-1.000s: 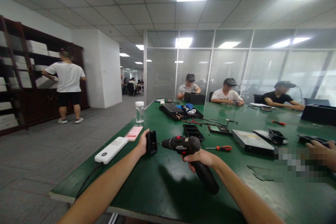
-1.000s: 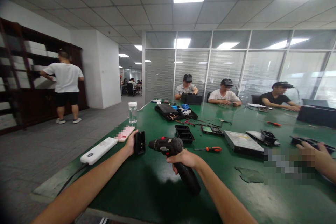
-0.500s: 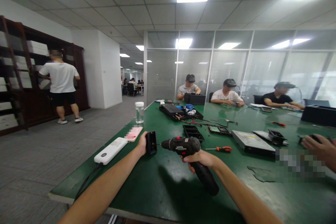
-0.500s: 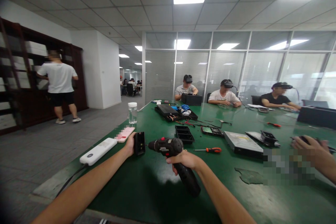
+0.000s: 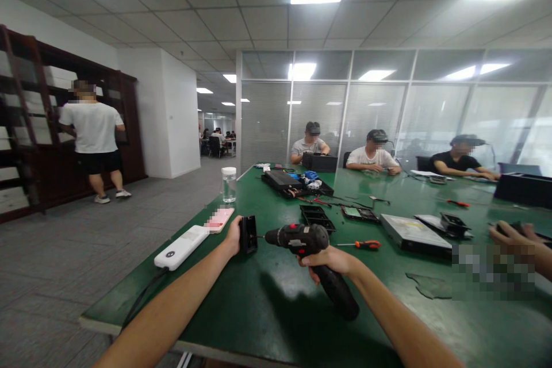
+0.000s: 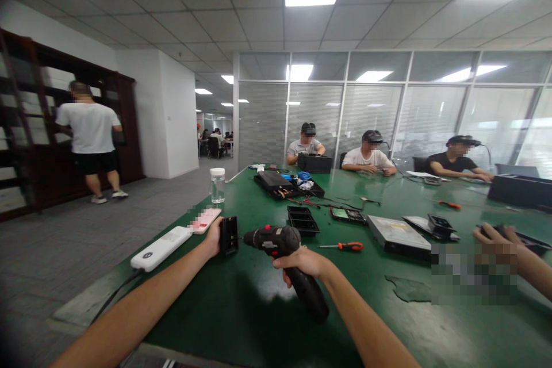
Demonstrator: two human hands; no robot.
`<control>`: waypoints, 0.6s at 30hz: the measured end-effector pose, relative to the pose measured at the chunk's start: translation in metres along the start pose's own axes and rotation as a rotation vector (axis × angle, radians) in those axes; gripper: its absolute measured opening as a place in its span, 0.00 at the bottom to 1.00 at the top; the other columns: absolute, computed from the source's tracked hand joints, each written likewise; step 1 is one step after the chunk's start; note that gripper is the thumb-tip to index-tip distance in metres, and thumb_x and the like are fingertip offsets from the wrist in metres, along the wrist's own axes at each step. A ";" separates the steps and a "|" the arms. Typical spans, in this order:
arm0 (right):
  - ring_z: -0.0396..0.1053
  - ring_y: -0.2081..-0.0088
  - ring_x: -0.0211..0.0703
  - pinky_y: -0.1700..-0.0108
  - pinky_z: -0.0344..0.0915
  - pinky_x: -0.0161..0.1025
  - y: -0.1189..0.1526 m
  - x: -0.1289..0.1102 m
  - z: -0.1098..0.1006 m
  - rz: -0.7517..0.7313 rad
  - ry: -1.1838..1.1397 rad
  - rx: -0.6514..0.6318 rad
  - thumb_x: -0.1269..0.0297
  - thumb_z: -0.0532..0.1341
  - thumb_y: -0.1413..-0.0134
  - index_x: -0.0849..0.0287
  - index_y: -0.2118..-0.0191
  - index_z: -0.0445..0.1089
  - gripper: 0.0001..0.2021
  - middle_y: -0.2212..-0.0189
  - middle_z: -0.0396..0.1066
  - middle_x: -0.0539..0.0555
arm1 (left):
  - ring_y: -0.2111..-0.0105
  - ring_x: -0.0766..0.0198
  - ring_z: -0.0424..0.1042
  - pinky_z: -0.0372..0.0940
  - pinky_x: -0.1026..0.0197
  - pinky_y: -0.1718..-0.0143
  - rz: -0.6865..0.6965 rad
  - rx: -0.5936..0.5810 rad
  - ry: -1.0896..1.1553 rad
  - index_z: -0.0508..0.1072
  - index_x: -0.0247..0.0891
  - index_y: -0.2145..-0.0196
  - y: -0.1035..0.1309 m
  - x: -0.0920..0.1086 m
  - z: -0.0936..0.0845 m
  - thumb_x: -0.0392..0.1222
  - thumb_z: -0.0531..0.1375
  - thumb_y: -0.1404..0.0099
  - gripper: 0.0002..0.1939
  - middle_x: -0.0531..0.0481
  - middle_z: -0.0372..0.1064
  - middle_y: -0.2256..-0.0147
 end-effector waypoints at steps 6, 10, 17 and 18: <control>0.66 0.80 0.41 0.75 0.62 0.42 0.004 -0.005 0.005 0.030 0.011 -0.014 0.60 0.63 0.59 0.61 0.66 0.68 0.13 0.79 0.66 0.55 | 0.83 0.63 0.63 0.61 0.61 0.80 0.001 0.011 0.018 0.65 0.37 0.80 0.000 0.000 -0.001 0.50 0.52 0.47 0.14 0.50 0.63 0.83; 0.68 0.78 0.43 0.75 0.60 0.42 0.005 -0.006 0.004 0.010 0.009 0.014 0.60 0.62 0.57 0.58 0.68 0.69 0.09 0.78 0.68 0.59 | 0.83 0.62 0.63 0.61 0.60 0.80 -0.009 0.017 0.012 0.66 0.37 0.80 -0.001 -0.001 -0.002 0.50 0.52 0.48 0.14 0.50 0.63 0.83; 0.68 0.78 0.43 0.76 0.58 0.41 0.005 -0.006 0.005 -0.006 0.004 0.005 0.60 0.62 0.56 0.58 0.69 0.70 0.08 0.81 0.67 0.58 | 0.83 0.62 0.64 0.61 0.60 0.80 -0.006 0.015 0.012 0.66 0.37 0.79 -0.002 -0.001 -0.003 0.51 0.52 0.48 0.14 0.49 0.63 0.82; 0.68 0.78 0.43 0.76 0.58 0.41 0.005 -0.006 0.005 -0.008 0.007 0.001 0.61 0.62 0.56 0.58 0.70 0.70 0.08 0.82 0.66 0.58 | 0.83 0.62 0.64 0.61 0.59 0.80 -0.010 0.016 0.013 0.66 0.37 0.79 -0.002 -0.001 -0.003 0.51 0.52 0.47 0.14 0.49 0.63 0.82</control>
Point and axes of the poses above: each hand's wrist, its own y-axis away from the middle knuckle, its own z-axis out of the palm, x = y × z, the point moved 3 cm from there along -y, towards the middle knuckle
